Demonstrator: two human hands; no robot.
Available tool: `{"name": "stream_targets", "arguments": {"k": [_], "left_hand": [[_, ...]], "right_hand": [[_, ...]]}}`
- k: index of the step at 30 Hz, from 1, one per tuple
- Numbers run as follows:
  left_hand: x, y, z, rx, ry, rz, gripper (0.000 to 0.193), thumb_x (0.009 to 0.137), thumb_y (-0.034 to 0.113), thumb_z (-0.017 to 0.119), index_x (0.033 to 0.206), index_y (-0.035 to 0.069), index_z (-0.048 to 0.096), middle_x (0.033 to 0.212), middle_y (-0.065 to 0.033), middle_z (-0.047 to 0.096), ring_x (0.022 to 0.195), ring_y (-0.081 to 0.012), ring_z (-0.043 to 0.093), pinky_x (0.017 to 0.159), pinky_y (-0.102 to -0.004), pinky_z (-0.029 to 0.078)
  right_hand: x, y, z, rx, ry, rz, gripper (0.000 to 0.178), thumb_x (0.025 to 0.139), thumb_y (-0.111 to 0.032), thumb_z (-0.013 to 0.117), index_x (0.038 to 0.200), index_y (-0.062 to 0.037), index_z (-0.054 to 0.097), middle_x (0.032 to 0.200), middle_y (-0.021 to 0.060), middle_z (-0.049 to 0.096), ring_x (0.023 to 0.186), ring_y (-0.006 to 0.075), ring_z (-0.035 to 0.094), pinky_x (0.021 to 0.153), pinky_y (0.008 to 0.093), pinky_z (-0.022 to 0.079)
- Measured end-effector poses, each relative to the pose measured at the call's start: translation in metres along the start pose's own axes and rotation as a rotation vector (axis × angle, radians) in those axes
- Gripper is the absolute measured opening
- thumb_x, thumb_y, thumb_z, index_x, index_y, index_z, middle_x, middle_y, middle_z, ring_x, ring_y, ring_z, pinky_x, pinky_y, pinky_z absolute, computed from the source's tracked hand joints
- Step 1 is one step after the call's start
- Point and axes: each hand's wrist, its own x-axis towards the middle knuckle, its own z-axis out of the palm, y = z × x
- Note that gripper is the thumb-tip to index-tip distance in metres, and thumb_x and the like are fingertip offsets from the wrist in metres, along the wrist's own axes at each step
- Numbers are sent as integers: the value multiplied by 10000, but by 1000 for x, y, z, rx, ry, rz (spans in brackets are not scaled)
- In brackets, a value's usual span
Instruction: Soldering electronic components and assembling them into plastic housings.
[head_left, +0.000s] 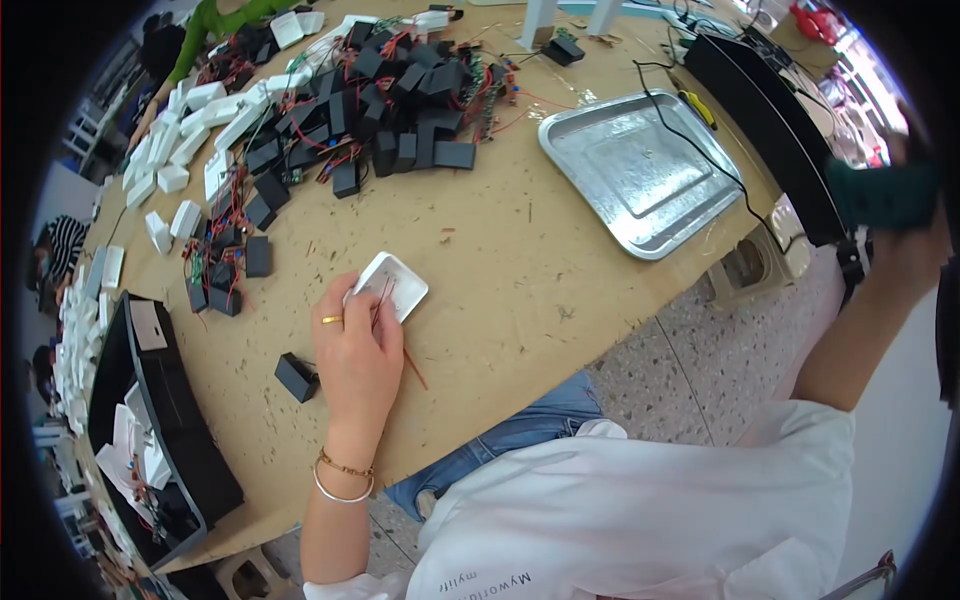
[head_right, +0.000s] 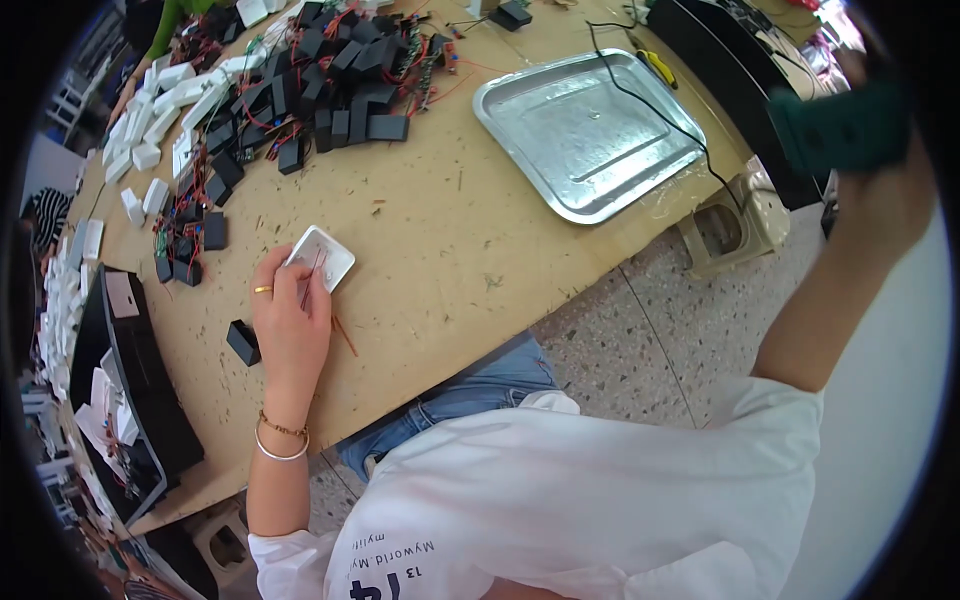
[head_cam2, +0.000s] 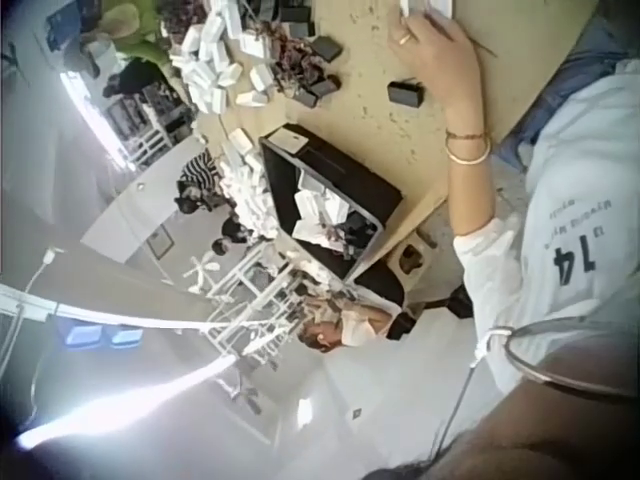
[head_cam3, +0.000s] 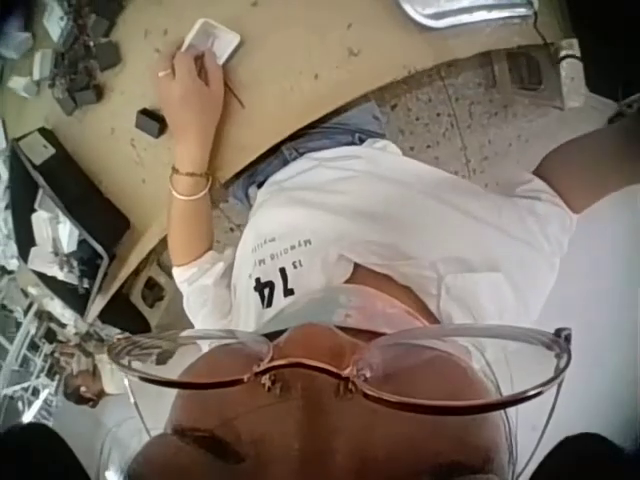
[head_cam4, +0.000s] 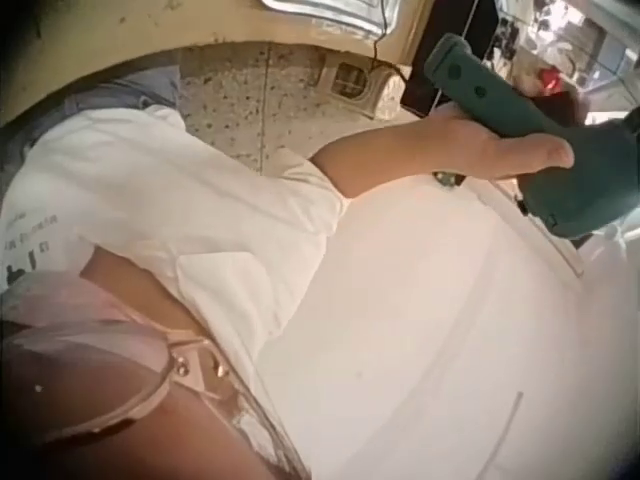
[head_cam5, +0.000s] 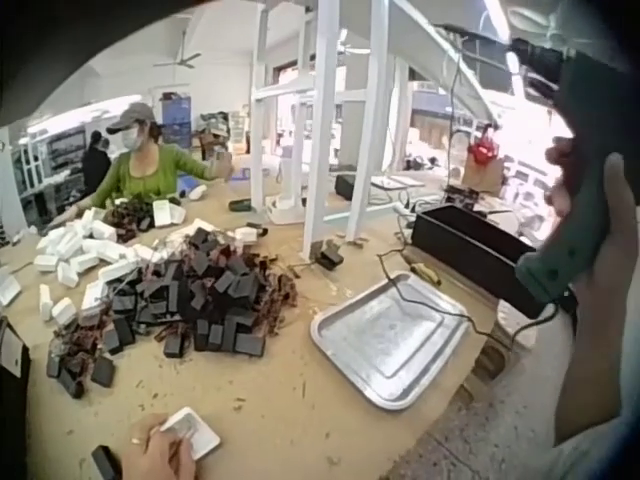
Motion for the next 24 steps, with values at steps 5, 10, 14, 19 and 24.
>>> {"name": "stream_targets", "arguments": {"k": [5, 10, 14, 19, 24], "left_hand": [[6, 4, -4, 42, -10, 51, 163, 784, 49, 661, 879, -8, 542, 1115, -172, 543, 970, -337, 539, 812, -403, 465], [-2, -2, -10, 39, 3, 35, 508, 707, 150, 752, 1098, 27, 452, 1203, -199, 516, 1053, -409, 505, 875, -465, 432], [7, 7, -16, 181, -58, 19, 586, 689, 141, 757, 1170, 23, 442, 1192, -198, 525, 1047, -394, 515, 873, -453, 441], [-8, 2, -57, 129, -133, -202, 731, 667, 171, 789, 1289, 14, 438, 1169, -190, 567, 1036, -342, 564, 893, -403, 458], [-1, -3, -168, -233, 281, -516, 572, 764, 161, 723, 1253, 26, 458, 1050, -102, 613, 668, -151, 581, 551, -275, 482]], "right_hand": [[-16, 19, 41, 219, -507, 101, 526, 960, -392, 432, 1249, 45, 473, 1029, 143, 622, 837, 138, 597, 735, 258, 501], [-123, 39, 97, 427, -437, 534, 556, 902, -379, 562, 1224, 69, 486, 1057, 159, 598, 760, 159, 584, 659, 272, 482], [-187, 57, 99, 620, -402, 848, 566, 915, -433, 517, 1199, 57, 498, 1006, 155, 594, 735, 161, 565, 655, 277, 460], [-234, 58, 118, 817, -279, 1169, 509, 940, -443, 451, 1129, 25, 519, 881, 117, 560, 694, 155, 501, 665, 268, 404], [-237, 73, 99, 872, -209, 1125, 492, 971, -402, 420, 1187, 34, 491, 953, 107, 548, 712, 140, 481, 734, 290, 412]]}}
